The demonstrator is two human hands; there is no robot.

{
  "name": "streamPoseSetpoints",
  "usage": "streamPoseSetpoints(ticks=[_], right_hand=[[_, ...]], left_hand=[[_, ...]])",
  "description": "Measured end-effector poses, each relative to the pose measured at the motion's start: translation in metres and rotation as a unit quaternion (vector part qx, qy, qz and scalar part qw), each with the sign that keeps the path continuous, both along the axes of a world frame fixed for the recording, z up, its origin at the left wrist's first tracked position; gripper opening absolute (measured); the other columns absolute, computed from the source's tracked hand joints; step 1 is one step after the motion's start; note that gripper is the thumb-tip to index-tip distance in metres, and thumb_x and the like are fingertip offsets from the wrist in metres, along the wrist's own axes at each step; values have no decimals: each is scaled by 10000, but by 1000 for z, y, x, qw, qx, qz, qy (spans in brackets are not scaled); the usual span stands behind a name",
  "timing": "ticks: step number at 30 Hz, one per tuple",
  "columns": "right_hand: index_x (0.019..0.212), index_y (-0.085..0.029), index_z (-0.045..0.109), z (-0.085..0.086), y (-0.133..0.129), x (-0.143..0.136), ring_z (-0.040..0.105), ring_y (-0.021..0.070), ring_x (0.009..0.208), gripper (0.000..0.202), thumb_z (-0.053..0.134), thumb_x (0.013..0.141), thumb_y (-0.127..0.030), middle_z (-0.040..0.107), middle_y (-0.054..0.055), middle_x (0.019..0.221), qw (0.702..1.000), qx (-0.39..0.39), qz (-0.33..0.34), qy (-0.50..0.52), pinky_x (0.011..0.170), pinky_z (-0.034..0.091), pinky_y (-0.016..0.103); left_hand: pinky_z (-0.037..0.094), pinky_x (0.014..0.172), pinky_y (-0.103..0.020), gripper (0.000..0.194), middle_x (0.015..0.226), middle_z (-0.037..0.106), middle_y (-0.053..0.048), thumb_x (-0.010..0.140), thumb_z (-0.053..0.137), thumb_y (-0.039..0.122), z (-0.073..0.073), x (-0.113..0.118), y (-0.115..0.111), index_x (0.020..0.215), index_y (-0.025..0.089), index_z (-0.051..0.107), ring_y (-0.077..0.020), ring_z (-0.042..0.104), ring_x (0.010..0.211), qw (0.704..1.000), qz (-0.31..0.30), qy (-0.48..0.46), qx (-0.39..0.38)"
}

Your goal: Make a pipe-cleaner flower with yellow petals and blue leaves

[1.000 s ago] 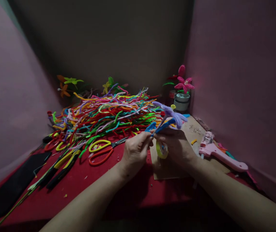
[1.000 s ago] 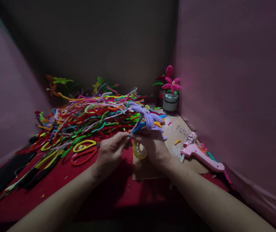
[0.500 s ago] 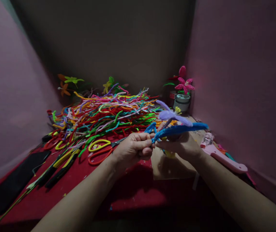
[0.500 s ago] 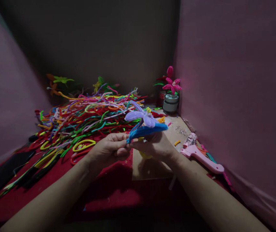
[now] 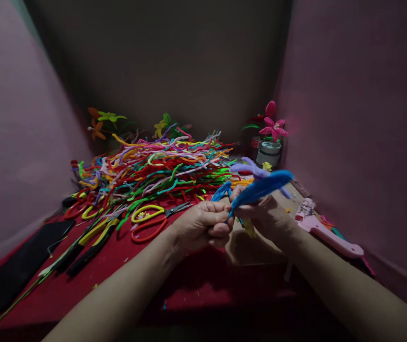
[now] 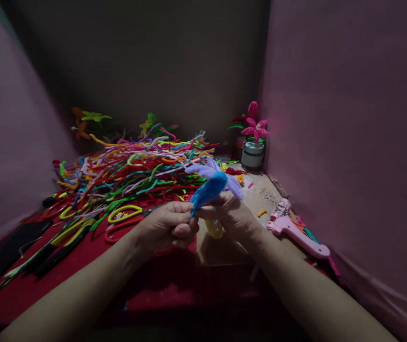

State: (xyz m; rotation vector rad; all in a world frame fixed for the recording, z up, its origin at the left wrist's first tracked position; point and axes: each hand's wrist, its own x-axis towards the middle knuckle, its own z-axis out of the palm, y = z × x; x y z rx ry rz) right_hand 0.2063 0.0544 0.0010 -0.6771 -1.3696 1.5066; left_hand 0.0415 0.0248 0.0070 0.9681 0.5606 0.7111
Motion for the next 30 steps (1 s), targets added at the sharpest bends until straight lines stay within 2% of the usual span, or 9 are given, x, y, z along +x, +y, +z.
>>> streamPoseSetpoints(ticks=[3,7,9,15,21,24,26,28,30], right_hand=[[608,-216,659,-5,1,-2,553,156,608,97,752,599,-242,625,8,650,998,-48,0,30,619,449,317],[658,-218,670,-12,3,-6,559,160,660,68,732,630,-228,621,-3,682,997,-36,-42,50,683,450,323],[682,-209,679,-16,4,-7,558,155,687,53,718,645,-211,624,-6,712,998,0,-38,44,709,443,316],[698,-184,680,-17,9,-6,566,137,630,96,730,624,-220,632,-10,687,998,-30,-4,49,631,437,278],[701,-215,691,-9,4,-3,579,136,567,129,748,586,-212,624,-16,589,989,-87,110,57,600,459,282],[671,-228,682,-12,1,-3,573,141,537,90,738,600,-234,601,-16,549,985,-82,142,50,568,474,294],[652,-216,674,-15,2,-4,562,140,514,75,731,606,-229,597,-9,544,986,-80,135,52,539,474,294],[650,-202,671,-16,5,-6,562,136,528,76,728,601,-195,618,-3,588,990,-81,88,76,553,473,291],[648,-192,671,-16,7,-9,567,133,567,74,720,601,-164,634,-7,635,992,-75,27,97,602,472,290]], left_hand=[[309,485,-221,188,551,465,18,820,510,309,2,4,-1,728,152,561,-76,367,461,972,117,122,165],[366,648,-253,120,710,564,-15,798,544,290,-8,9,-4,832,189,600,-137,496,670,798,285,322,422],[351,614,-246,110,639,526,3,810,510,253,-13,10,-3,789,189,597,-124,466,606,751,304,352,468],[329,543,-214,247,519,448,39,817,498,252,-1,8,-2,591,153,498,-79,411,507,896,227,246,293],[261,456,-206,237,466,443,33,727,628,321,-5,2,0,622,116,572,-54,362,420,990,78,44,108],[234,415,-208,270,422,401,47,640,694,363,-10,-2,2,626,117,583,-53,324,365,999,-29,-18,28],[265,436,-213,281,434,416,37,667,668,380,-9,-2,3,615,121,574,-63,351,388,998,-26,14,61],[307,492,-220,276,493,458,18,749,589,375,-7,0,2,627,129,568,-77,396,455,981,56,103,155],[329,552,-226,228,576,499,4,782,551,336,-6,4,0,659,145,577,-94,430,541,920,184,208,275]])
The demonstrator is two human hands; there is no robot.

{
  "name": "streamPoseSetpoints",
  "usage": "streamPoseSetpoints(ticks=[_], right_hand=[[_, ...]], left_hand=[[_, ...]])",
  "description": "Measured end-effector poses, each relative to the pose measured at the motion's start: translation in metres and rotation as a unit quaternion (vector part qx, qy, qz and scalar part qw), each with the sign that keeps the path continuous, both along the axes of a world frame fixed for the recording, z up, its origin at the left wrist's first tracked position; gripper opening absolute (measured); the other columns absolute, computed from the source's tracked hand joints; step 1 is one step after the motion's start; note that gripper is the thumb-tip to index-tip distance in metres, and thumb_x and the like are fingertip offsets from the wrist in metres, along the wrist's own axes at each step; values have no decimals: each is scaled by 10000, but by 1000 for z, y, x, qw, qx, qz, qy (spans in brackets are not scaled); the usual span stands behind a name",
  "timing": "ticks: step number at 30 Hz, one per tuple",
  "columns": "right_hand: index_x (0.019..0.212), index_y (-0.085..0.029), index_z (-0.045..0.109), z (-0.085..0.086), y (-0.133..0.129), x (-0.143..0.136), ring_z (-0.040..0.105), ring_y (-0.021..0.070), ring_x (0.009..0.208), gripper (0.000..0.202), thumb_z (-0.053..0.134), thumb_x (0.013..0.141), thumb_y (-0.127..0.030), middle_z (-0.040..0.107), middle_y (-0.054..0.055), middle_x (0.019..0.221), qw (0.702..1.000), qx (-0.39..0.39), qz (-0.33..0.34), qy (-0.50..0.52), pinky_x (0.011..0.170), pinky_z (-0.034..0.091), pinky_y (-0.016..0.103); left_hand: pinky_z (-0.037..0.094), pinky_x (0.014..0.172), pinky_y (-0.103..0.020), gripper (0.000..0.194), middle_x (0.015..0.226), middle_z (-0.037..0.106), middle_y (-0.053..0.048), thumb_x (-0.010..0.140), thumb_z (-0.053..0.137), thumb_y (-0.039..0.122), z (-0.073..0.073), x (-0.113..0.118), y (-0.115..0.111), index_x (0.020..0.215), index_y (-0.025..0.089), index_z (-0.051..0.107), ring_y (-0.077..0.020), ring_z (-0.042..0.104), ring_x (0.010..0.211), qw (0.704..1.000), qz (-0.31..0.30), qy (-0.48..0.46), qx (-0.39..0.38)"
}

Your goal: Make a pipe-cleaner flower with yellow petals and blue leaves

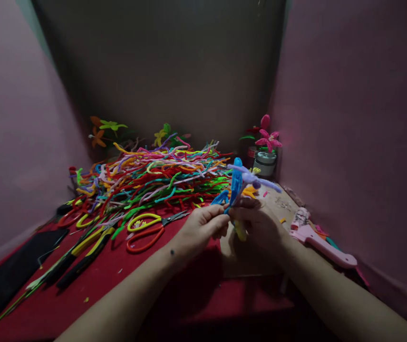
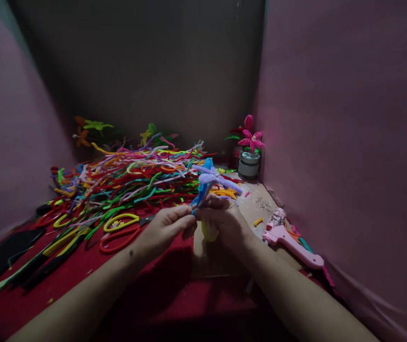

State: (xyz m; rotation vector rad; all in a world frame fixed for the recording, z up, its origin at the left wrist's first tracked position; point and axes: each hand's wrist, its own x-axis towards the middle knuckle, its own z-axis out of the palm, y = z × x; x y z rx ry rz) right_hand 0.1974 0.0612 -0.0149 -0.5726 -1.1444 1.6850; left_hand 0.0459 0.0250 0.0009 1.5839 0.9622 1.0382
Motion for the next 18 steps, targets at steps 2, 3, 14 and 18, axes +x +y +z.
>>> streamPoseSetpoints(ticks=[2,3,14,18], right_hand=[[639,-189,672,2,1,-3,567,133,603,66,719,603,-160,637,-13,651,999,8,-38,-4,649,464,292],[641,-188,675,3,0,-4,564,134,613,66,724,601,-169,636,-14,649,999,14,-46,-12,663,461,293],[644,-193,737,16,-6,7,547,131,608,144,789,510,-209,624,8,644,998,44,23,-33,603,440,273],[565,-182,702,20,-13,5,512,92,559,101,781,536,-240,609,6,694,992,39,121,-13,535,417,237]], left_hand=[[327,579,-229,148,608,504,10,763,569,292,-1,5,-3,694,164,595,-101,430,579,986,110,69,103],[322,569,-228,141,588,489,17,766,561,283,-1,7,-3,693,168,595,-98,419,562,980,136,83,117],[168,384,-173,231,440,411,55,716,662,321,0,1,-2,663,114,576,-20,275,358,936,-140,-234,-224],[213,352,-190,305,395,385,58,642,707,396,-4,1,-3,613,119,583,-29,254,313,888,-272,-265,-259]])
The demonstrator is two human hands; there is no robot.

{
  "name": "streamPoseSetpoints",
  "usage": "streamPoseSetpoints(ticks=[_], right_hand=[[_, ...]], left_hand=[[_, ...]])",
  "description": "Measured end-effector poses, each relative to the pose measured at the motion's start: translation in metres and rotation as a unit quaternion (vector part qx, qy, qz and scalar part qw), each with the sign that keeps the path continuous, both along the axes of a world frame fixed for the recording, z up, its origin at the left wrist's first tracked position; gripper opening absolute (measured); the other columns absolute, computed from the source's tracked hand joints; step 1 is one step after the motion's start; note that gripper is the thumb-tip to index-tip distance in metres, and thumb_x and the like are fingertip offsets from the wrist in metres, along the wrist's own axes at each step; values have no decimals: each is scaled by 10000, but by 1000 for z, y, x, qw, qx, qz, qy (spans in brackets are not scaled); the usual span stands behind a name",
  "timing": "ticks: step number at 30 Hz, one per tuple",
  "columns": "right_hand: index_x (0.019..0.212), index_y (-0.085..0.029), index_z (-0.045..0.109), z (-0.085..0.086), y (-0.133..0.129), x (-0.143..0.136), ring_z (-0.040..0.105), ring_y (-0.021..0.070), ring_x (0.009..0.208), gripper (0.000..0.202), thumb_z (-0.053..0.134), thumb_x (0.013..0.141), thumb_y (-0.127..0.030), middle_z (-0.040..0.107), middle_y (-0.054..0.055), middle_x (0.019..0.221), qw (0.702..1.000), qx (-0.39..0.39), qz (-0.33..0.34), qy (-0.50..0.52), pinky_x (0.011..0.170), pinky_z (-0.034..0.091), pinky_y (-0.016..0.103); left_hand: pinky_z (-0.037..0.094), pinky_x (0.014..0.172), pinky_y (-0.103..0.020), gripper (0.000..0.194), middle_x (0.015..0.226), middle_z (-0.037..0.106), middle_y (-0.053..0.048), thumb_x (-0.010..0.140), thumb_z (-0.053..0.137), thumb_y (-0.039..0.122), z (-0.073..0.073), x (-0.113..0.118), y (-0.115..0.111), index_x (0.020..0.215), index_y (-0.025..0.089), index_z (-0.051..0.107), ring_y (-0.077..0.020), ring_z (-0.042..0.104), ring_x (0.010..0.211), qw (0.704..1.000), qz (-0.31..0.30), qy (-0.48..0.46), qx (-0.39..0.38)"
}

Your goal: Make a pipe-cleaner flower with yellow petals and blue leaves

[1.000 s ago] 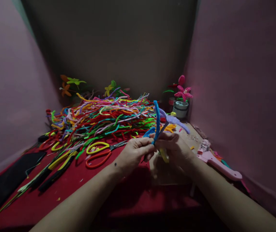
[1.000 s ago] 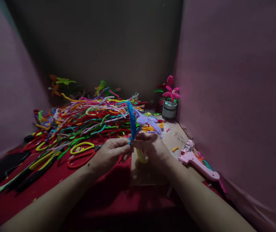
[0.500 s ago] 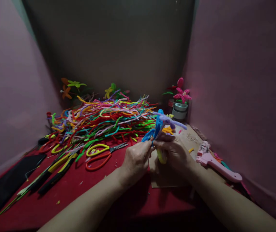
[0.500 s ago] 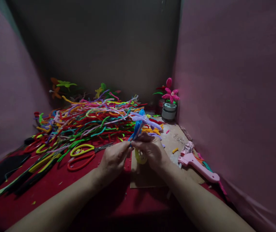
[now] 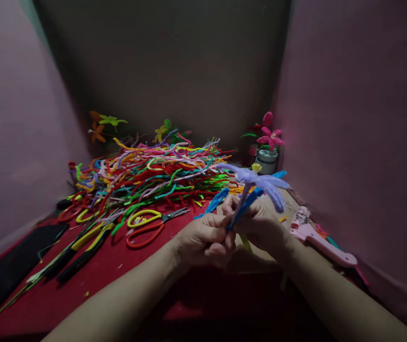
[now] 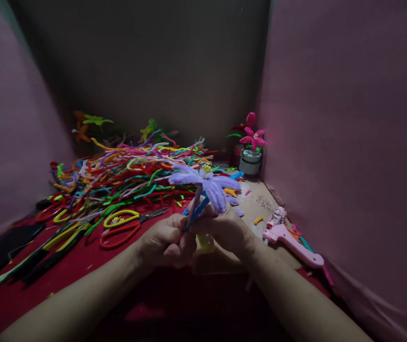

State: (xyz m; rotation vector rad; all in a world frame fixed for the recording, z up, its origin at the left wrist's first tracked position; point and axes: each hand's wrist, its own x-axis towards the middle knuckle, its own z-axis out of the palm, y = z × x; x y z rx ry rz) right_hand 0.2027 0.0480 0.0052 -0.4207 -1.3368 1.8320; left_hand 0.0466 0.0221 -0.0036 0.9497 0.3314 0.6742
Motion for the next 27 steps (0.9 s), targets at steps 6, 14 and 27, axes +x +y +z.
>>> streamPoseSetpoints(ticks=[6,14,27], right_hand=[[683,-185,709,-12,5,-4,527,109,573,93,741,597,-198,621,-9,647,987,-25,-157,3,591,426,260],[790,-208,732,-12,6,-3,574,175,706,132,703,667,-248,662,12,713,977,51,-190,-80,698,438,316],[713,-199,699,-6,2,-1,556,125,589,175,757,551,-233,656,-12,666,996,-28,-82,-9,596,424,260]], left_hand=[[350,478,-198,199,557,520,16,762,600,339,9,3,0,739,141,593,-69,443,472,934,232,197,187],[352,435,-185,194,532,520,23,806,532,324,6,6,-2,743,156,605,-68,446,438,868,347,275,225],[196,290,-122,179,392,294,92,780,594,279,0,-9,3,686,128,579,-6,131,292,997,-9,-18,-73]])
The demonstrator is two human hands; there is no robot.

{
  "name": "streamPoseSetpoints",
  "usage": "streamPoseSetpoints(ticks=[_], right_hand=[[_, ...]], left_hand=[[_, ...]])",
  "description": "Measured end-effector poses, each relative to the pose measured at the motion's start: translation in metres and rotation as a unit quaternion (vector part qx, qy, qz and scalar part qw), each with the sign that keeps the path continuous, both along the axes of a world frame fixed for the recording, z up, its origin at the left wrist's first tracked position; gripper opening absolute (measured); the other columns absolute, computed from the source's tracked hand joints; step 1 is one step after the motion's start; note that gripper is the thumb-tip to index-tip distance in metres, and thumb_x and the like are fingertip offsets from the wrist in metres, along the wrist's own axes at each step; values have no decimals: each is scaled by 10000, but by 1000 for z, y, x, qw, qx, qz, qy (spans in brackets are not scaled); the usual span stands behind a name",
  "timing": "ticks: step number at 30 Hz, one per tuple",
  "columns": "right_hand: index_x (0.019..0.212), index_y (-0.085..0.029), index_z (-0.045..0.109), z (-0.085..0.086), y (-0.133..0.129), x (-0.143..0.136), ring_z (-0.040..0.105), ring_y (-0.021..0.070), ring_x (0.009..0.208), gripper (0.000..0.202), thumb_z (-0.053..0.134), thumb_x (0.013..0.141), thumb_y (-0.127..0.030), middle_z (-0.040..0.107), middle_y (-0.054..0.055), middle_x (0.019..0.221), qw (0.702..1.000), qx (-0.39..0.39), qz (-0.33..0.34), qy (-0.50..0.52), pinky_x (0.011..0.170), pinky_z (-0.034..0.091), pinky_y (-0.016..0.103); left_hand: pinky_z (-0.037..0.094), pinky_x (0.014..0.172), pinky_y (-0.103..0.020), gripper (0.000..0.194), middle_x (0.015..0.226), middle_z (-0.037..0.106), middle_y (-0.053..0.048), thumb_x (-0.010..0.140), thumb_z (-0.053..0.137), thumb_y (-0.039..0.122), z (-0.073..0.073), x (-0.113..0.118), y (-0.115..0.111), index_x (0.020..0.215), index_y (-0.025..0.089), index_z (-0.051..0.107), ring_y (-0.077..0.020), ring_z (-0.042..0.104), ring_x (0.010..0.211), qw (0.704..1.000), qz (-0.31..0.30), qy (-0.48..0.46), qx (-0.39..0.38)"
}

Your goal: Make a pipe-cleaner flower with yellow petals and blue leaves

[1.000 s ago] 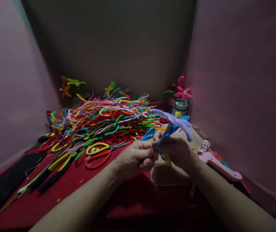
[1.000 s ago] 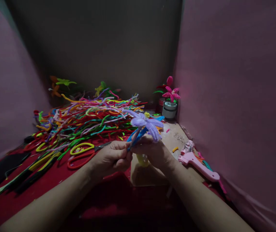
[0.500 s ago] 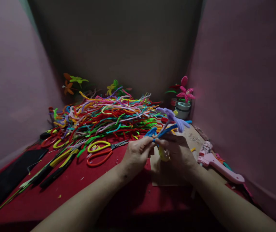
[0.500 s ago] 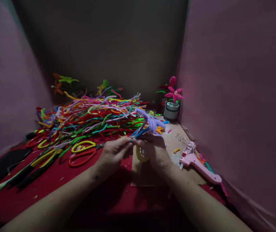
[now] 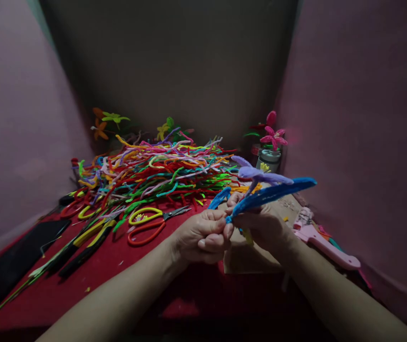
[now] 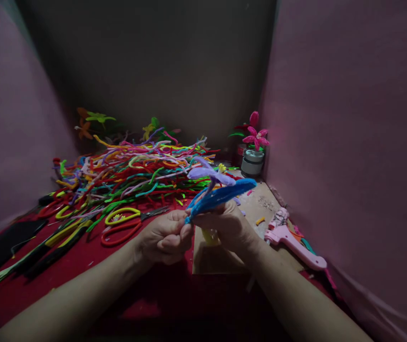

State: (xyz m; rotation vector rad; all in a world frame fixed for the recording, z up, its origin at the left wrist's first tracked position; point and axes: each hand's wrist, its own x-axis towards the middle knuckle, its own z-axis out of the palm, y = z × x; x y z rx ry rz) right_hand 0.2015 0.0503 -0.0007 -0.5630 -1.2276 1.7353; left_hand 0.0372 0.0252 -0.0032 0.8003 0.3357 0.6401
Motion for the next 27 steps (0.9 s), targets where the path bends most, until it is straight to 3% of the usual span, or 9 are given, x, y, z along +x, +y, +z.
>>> streamPoseSetpoints(ticks=[4,7,9,12,14,17,21,24,27], right_hand=[[659,-173,676,-6,4,-1,535,114,605,62,715,615,-195,633,-12,649,999,0,-32,1,623,412,249],[688,-174,678,-11,7,-3,546,124,622,53,696,645,-199,626,-10,646,999,-19,-39,2,637,412,259],[705,-180,682,-12,6,-5,543,125,613,62,692,650,-208,623,-9,648,998,-25,-66,-1,629,412,264],[704,-183,699,-11,4,-7,536,133,629,79,705,636,-223,628,-2,665,989,-5,-140,-39,644,419,272],[722,-186,717,-9,4,-7,547,150,678,106,713,633,-245,648,11,720,985,30,-157,-65,678,425,286],[762,-199,732,-8,8,-2,553,150,681,146,725,625,-250,664,13,749,986,60,-129,-83,663,423,287],[771,-203,733,-6,12,4,562,131,616,165,729,606,-202,671,10,694,995,26,-64,-77,616,427,265],[756,-182,725,-5,8,3,570,130,571,159,716,598,-193,665,16,655,999,-10,12,-35,606,449,264],[760,-173,707,-5,6,-1,557,126,557,156,702,606,-190,652,13,658,1000,-15,-11,-6,579,445,255]], left_hand=[[212,300,-123,187,406,344,85,814,550,297,5,4,3,737,128,577,-7,167,289,994,77,49,52],[322,367,-169,214,483,477,39,842,490,330,9,10,1,769,140,557,-47,360,331,955,189,167,157],[393,470,-207,197,572,544,4,835,490,331,7,13,-2,773,157,560,-88,483,449,873,297,277,269],[393,590,-220,116,644,554,-6,795,541,280,0,16,-5,772,182,598,-105,502,573,705,415,394,419],[371,569,-210,121,601,517,11,801,523,257,-1,15,-4,735,189,599,-93,463,543,678,414,417,442],[337,456,-187,180,526,470,36,813,506,277,4,11,-1,675,173,558,-69,409,444,782,359,374,348],[272,326,-153,147,474,420,71,791,558,288,10,3,2,742,150,561,-28,273,323,953,178,199,144],[235,280,-136,120,449,325,101,796,556,270,8,0,3,772,153,555,-17,152,306,995,40,71,50],[288,311,-153,160,461,361,87,803,543,307,6,5,2,763,153,554,-25,211,311,988,76,103,91]])
